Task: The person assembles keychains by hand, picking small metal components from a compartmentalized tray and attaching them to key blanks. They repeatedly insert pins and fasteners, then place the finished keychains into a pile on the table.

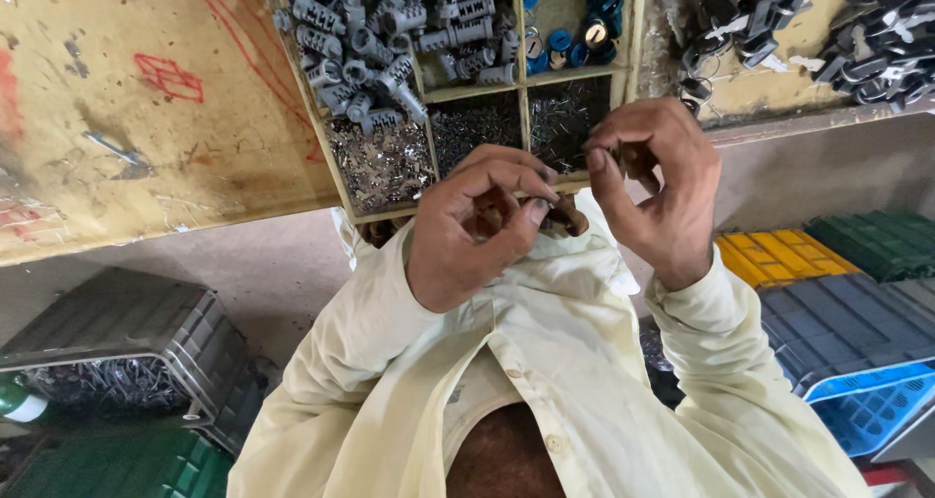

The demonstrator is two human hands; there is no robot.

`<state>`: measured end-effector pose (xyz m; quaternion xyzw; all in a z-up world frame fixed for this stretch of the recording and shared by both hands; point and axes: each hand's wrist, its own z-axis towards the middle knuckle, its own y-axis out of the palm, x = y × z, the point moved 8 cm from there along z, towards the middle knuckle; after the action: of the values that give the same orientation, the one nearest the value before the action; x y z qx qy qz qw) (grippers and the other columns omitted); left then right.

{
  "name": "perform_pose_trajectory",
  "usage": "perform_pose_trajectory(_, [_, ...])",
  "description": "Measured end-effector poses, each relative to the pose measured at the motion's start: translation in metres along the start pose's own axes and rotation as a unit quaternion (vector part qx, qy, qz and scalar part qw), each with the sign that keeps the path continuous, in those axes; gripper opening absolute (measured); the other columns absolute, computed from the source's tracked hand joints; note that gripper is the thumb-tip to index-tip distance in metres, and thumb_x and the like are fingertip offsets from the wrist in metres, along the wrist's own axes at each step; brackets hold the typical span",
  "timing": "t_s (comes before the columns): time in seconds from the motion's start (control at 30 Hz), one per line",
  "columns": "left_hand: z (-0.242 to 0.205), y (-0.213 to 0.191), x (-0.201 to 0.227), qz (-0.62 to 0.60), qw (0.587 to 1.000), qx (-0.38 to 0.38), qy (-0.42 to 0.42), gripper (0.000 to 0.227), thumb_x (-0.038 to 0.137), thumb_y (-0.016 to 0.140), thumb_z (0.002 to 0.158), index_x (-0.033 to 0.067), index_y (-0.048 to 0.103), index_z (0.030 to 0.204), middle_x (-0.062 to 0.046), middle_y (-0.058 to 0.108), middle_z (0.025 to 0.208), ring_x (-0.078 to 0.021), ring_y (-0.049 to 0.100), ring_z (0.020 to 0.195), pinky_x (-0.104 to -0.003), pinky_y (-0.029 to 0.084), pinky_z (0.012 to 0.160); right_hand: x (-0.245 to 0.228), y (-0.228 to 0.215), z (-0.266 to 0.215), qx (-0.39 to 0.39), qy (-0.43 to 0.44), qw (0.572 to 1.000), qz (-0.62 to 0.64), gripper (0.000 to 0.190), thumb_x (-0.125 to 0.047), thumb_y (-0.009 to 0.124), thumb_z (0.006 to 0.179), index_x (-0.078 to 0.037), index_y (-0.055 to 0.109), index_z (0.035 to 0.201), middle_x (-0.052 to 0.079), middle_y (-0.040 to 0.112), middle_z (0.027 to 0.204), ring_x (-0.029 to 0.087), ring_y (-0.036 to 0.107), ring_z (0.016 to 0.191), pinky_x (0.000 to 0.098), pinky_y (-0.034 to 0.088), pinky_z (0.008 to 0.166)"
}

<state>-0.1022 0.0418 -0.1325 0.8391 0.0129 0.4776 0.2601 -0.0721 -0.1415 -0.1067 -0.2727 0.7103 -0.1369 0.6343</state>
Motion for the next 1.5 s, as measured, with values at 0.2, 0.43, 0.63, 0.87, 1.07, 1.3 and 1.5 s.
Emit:
perform_pose_trajectory(0.2, [0.007,0.016,-0.024,-0.193,0.979,0.013,-0.062,0.016,0.013,0.062,0.105,0.0051,0.064,0.119,-0.003,0.06,0.118,-0.0032,0.056,0.075,-0.02,0.047,0.054,-0.006,0.007,-0.016,0.077,-0.029,0.974,0.212,0.016,0.005,0.068,0.096,-0.003,0.061,0.109,0.011,0.062,0.11,0.017,0.061,0.089,0.0273,0.05,0.078])
perform_pose_trajectory(0.43, [0.003,0.029,-0.064,-0.393,0.895,0.031,-0.208,0.018,0.024,0.063,0.106,0.0102,0.063,0.118,0.004,0.061,0.095,-0.0034,0.047,0.071,-0.02,0.039,0.048,-0.03,0.011,-0.026,0.126,-0.127,0.983,-0.033,0.027,0.005,0.082,0.089,-0.003,0.064,0.107,0.014,0.074,0.106,0.021,0.071,0.086,0.0265,0.054,0.065])
perform_pose_trajectory(0.63, [0.002,0.027,-0.062,-0.397,0.889,0.044,-0.226,0.019,0.024,0.064,0.104,0.0116,0.064,0.118,0.005,0.061,0.095,-0.0033,0.044,0.068,-0.02,0.037,0.047,-0.03,0.014,-0.024,0.131,-0.095,0.987,0.004,0.028,0.006,0.08,0.093,-0.004,0.061,0.111,0.014,0.073,0.11,0.014,0.07,0.081,0.0215,0.053,0.062])
perform_pose_trajectory(0.87, [0.002,0.025,-0.058,-0.404,0.891,0.039,-0.204,0.019,0.024,0.064,0.104,0.011,0.065,0.119,0.006,0.057,0.089,-0.0031,0.044,0.067,-0.021,0.037,0.047,-0.03,0.017,-0.025,0.141,-0.09,0.986,0.029,0.026,0.005,0.078,0.094,-0.004,0.06,0.112,0.014,0.072,0.111,0.016,0.071,0.086,0.023,0.054,0.065])
perform_pose_trajectory(1.07, [0.001,0.02,-0.055,-0.376,0.911,0.039,-0.163,0.021,0.026,0.065,0.108,0.0082,0.065,0.119,0.006,0.049,0.079,-0.0026,0.041,0.063,-0.021,0.038,0.048,-0.036,0.017,-0.022,0.118,-0.104,0.987,-0.02,0.027,0.003,0.081,0.094,-0.004,0.061,0.112,0.012,0.073,0.111,0.018,0.072,0.087,0.0248,0.054,0.065])
perform_pose_trajectory(1.3, [0.002,0.007,-0.043,-0.26,0.958,0.077,-0.095,0.023,0.022,0.063,0.104,0.0046,0.064,0.119,0.002,0.059,0.089,-0.003,0.051,0.067,-0.021,0.044,0.047,-0.036,0.023,-0.019,0.122,-0.067,0.99,0.001,0.026,0.002,0.082,0.09,-0.006,0.064,0.107,0.012,0.075,0.108,0.015,0.069,0.077,0.0227,0.05,0.057])
perform_pose_trajectory(1.5, [-0.006,-0.012,-0.021,-0.166,0.983,0.079,-0.007,0.013,0.007,0.064,0.106,0.0028,0.063,0.118,-0.003,0.062,0.104,-0.0036,0.056,0.074,-0.021,0.05,0.054,-0.065,0.024,-0.009,0.05,-0.244,0.966,-0.067,0.029,-0.001,0.088,0.093,-0.005,0.064,0.109,0.007,0.074,0.109,0.022,0.076,0.088,0.0309,0.055,0.069])
